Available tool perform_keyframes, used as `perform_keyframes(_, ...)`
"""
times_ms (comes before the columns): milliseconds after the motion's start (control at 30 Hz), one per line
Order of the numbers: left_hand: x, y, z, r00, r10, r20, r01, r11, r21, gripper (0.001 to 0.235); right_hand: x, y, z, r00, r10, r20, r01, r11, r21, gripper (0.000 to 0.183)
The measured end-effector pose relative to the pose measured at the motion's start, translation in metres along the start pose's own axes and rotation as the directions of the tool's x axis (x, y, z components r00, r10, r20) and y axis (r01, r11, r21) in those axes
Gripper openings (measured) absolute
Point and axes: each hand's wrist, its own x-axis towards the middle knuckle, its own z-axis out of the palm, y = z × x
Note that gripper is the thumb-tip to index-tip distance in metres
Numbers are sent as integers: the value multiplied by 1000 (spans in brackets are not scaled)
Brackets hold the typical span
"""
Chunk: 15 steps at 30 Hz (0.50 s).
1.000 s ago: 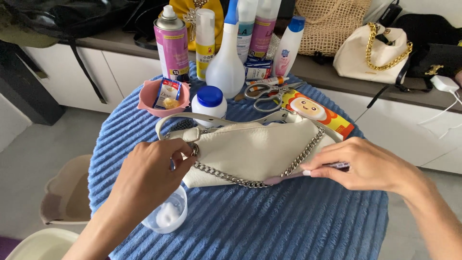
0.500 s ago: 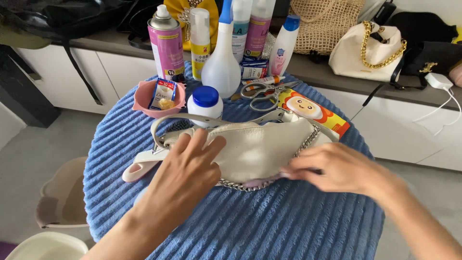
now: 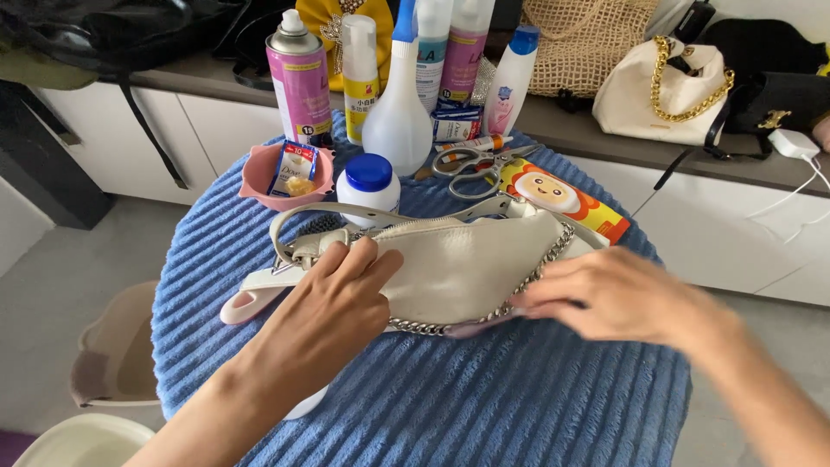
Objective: Cleaning a white leather handbag using a toothbrush, cleaning solutions, and a cloth.
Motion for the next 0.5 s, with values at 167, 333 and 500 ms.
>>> perform_keyframes(167, -1, 0, -9, 1000, -10, -9, 9, 998, -59, 28, 8, -22, -19, 960, -71, -272, 83, 996, 35, 18)
perform_keyframes(333, 5, -2, -9, 995, -61, -81, 53, 993, -106, 18, 38, -24, -6, 947, -196, -255, 192, 981, -40, 21)
perform_keyframes(500, -2, -15, -13, 986, -142, -88, 123, 973, -196, 16, -12, 33, -16, 1000, 17, -12, -17, 999, 28, 25)
